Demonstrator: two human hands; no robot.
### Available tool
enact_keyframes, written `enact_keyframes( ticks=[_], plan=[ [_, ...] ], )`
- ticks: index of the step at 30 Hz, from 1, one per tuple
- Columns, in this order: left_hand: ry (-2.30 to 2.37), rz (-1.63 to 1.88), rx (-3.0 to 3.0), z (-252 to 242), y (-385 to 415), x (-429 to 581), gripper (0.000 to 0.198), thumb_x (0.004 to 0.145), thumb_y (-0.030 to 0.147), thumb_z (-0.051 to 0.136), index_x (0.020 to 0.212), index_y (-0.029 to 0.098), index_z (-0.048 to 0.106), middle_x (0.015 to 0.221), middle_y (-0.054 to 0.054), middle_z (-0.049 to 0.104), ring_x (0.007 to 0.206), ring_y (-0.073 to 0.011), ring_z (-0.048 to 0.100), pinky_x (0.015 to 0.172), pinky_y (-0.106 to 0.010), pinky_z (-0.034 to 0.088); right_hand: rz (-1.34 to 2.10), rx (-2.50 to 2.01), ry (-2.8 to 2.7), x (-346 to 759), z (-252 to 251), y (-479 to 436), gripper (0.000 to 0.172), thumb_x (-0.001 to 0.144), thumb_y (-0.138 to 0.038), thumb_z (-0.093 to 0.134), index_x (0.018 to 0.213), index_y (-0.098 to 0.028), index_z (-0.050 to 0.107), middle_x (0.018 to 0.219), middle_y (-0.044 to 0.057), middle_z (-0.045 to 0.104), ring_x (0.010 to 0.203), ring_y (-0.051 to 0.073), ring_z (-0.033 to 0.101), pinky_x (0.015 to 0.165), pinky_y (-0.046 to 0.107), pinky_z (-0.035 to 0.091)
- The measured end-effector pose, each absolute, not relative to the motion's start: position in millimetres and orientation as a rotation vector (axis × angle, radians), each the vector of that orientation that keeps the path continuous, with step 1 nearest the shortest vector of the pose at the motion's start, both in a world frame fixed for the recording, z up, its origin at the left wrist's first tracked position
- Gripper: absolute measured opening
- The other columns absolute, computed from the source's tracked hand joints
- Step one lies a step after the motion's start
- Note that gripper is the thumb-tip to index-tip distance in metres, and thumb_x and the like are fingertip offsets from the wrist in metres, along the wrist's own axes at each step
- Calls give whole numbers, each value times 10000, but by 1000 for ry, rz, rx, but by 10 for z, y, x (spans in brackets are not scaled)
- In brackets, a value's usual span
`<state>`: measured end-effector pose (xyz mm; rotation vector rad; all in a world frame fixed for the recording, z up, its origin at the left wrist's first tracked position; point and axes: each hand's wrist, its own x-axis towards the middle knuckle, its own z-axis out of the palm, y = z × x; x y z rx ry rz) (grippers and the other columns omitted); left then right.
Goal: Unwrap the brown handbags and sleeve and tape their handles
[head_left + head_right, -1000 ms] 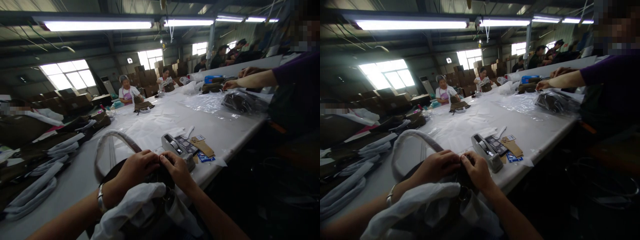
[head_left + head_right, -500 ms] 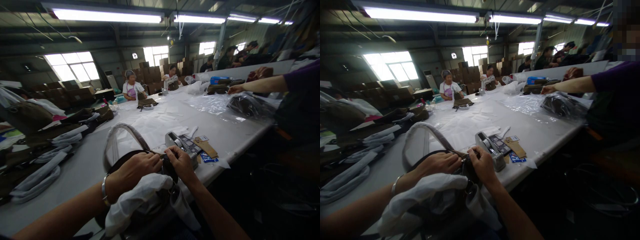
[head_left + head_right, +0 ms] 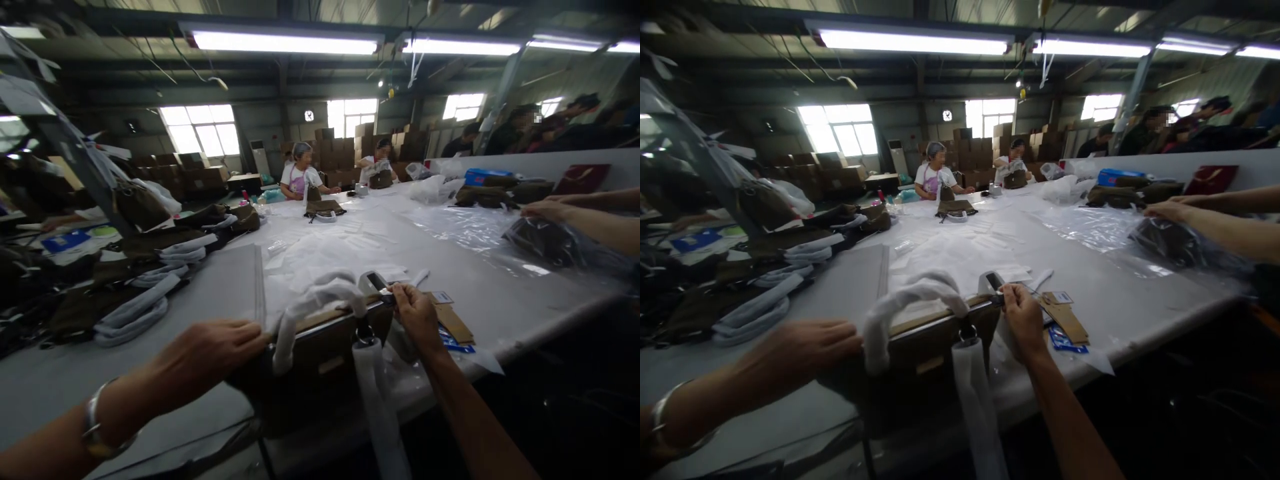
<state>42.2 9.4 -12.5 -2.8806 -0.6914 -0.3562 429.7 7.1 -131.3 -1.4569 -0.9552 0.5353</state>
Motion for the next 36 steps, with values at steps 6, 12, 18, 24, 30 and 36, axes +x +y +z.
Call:
enact_keyframes(
  ticks=[6, 12, 18, 24, 30, 36],
  plan=[
    [-908, -234, -2585, -323, 15, -262, 334, 965, 83, 372, 841, 227, 646, 720, 13, 614, 583, -133, 539, 533, -256, 318, 556, -1398, -1000, 4212, -1294, 163, 507, 833, -650, 601, 913, -155, 675, 536, -14, 536, 433, 145, 482, 425, 268, 399],
    [-1408, -595, -2518, -641, -58, -280, 269, 994, 235, 461, 1002, 269, 727, 925, 8, 754, 657, -130, 698, 572, -194, 452, 645, -1303, -1014, 4043, -1303, -76, 637, 884, -650, 552, 1322, -187, 558, 1082, 139, 735, 916, 308, 730, 789, 446, 606],
    [-1558, -1144, -2376, -596, -132, 70, 341, 972, 469, 529, 1172, 278, 728, 1179, -43, 760, 989, -240, 749, 771, -262, 574, -344, -1302, -1355, 3705, -1195, -699, 387, 957, -440, 579, 1308, -282, 616, 1418, 78, 596, 1350, 317, 520, 1132, 549, 416],
    [-1395, -1390, -3225, -13, -47, 830, 538, 985, 587, 464, 1298, 201, 671, 1169, -94, 763, 1066, -258, 724, 954, -371, 564, -271, -1064, -1491, 3231, -989, -652, 297, 964, -278, 620, 1259, -273, 654, 1187, 57, 725, 1080, 231, 700, 911, 321, 577],
    [-1153, -1215, -3340, 165, 22, 1107, 685, 955, 614, 523, 1519, 234, 446, 1156, -101, 751, 979, -246, 728, 839, -366, 608, -4, -1090, -1454, 3284, -962, -318, 200, 984, -331, 572, 1070, -259, 738, 1030, 50, 765, 950, 228, 737, 829, 290, 576],
    [-679, -1076, -2415, -22, 43, 1107, 307, 994, 310, 567, 1285, 274, 659, 1162, -78, 722, 1004, -238, 697, 761, -320, 615, 259, -1334, -1489, 3464, -1115, -444, 255, 935, -377, 603, 1081, -225, 748, 1065, 67, 773, 991, 274, 732, 883, 366, 574]
  ],
)
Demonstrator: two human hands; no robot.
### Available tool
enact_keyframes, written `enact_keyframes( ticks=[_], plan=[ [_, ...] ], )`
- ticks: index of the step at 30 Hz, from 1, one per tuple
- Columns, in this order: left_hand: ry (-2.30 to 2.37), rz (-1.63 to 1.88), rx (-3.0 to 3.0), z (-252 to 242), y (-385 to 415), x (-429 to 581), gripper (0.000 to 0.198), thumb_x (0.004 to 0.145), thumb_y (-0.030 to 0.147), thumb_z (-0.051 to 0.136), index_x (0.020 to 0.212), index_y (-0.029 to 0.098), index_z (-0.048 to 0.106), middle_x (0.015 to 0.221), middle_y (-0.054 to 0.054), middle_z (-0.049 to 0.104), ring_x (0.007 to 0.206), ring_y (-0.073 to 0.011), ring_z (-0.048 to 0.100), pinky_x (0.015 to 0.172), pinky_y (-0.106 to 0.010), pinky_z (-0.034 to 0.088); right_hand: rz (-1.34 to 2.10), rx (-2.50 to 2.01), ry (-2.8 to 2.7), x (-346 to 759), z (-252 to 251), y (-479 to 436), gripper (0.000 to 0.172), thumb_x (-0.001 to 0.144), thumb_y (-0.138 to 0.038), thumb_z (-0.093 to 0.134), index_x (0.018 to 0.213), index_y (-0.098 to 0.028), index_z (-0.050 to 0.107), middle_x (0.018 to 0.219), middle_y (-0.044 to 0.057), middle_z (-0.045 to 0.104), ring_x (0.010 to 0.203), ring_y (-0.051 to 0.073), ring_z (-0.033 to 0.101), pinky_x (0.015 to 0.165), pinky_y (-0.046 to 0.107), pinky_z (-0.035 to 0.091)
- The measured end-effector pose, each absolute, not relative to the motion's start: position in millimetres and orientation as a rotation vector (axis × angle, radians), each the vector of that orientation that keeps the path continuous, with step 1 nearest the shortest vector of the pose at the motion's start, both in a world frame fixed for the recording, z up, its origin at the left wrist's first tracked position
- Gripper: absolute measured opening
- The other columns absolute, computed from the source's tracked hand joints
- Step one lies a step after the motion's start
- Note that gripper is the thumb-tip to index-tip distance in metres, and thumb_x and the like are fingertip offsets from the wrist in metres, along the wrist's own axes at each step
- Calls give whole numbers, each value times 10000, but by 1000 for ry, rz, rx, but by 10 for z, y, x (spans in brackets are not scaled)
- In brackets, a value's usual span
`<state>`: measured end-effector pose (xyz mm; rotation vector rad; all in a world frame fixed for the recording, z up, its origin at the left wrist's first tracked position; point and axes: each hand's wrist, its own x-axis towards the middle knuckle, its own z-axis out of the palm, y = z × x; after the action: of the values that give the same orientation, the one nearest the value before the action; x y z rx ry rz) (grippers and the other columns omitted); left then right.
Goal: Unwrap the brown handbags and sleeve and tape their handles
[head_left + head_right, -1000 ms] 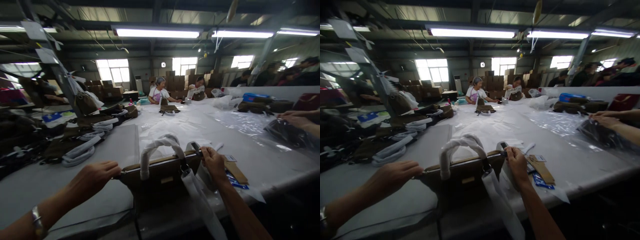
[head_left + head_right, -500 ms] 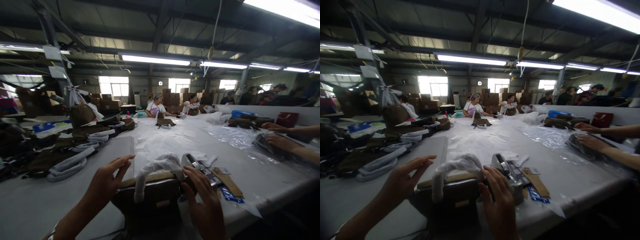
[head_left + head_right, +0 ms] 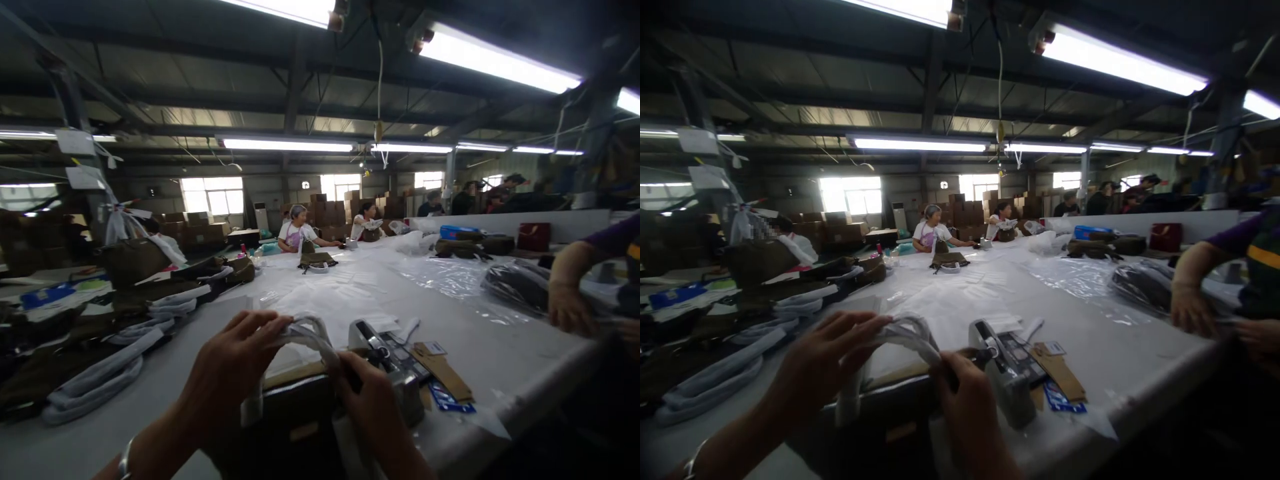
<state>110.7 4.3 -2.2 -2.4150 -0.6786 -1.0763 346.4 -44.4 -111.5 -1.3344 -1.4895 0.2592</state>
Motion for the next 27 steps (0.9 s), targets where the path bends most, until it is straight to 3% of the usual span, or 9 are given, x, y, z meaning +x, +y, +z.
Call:
enact_keyframes(
  ticks=[2, 5, 7, 10, 12, 15, 19, 23, 27],
  plan=[
    [-610, -1040, -2360, -97, 28, 1104, 337, 1029, 241, 488, 1345, 245, 604, 1057, -63, 740, 896, -192, 721, 677, -247, 602, 268, -1333, -1470, 3478, -1131, -523, 261, 914, -353, 628, 1118, -231, 735, 1074, 55, 773, 995, 261, 735, 884, 348, 578],
    [-577, -1113, -2366, -199, 0, 1104, 368, 1028, 252, 517, 1392, 211, 537, 1123, -74, 734, 944, -163, 738, 762, -200, 593, 158, -1205, -1376, 3434, -1090, -560, 332, 890, -312, 676, 1216, -248, 684, 1068, 33, 771, 971, 216, 738, 856, 279, 577],
    [-546, -1179, -2368, -234, -25, 1108, 324, 1011, 254, 559, 1332, 212, 568, 1131, -73, 742, 968, -162, 738, 833, -198, 575, 85, -1071, -1359, 3382, -1039, -523, 294, 902, -305, 683, 1191, -251, 686, 1042, 28, 767, 926, 191, 736, 826, 244, 568],
    [-670, -1205, -2436, -205, -76, 1118, 201, 995, 300, 582, 1166, 246, 674, 1050, -50, 768, 904, -192, 744, 760, -220, 560, 97, -936, -1410, 3330, -975, -431, 186, 970, -296, 605, 1105, -242, 722, 1020, 37, 757, 914, 178, 718, 820, 237, 534],
    [-991, -1188, -2660, -144, -107, 1122, 231, 977, 408, 582, 1007, 230, 726, 911, -49, 771, 777, -198, 729, 639, -223, 525, 258, -919, -1451, 3336, -950, -377, 209, 997, -324, 568, 1069, -219, 734, 952, 42, 750, 873, 174, 701, 789, 241, 511],
    [-1669, -1158, -3313, -49, -129, 1126, 466, 926, 608, 559, 823, 171, 681, 638, -36, 675, 517, -135, 590, 484, -198, 418, 792, -846, -1451, 3391, -918, -315, 363, 976, -489, 581, 888, -158, 702, 712, 30, 678, 627, 129, 599, 590, 221, 438],
    [-2065, -1326, -3691, 48, -122, 1153, 670, 876, 789, 429, 824, 151, 629, 488, 12, 540, 377, -76, 403, 422, -186, 322, 1225, -630, -1314, 3473, -849, -256, 533, 936, -629, 569, 736, -135, 592, 608, 10, 571, 521, 78, 462, 505, 201, 336],
    [-1775, -1212, -3494, 118, -157, 1180, 552, 814, 719, 612, 876, 172, 651, 633, -13, 631, 506, -135, 556, 479, -216, 423, 1121, -600, -1338, 3499, -802, -310, 498, 887, -631, 641, 892, -132, 646, 661, 5, 576, 577, 92, 488, 532, 199, 354],
    [-1201, -1198, -2771, 50, -243, 1215, 254, 843, 393, 716, 1063, 267, 701, 1067, -51, 723, 934, -246, 690, 809, -326, 548, 691, -793, -1447, 3451, -841, -459, 242, 850, -349, 759, 1009, -188, 675, 777, -10, 617, 681, 117, 560, 619, 205, 444]
  ],
)
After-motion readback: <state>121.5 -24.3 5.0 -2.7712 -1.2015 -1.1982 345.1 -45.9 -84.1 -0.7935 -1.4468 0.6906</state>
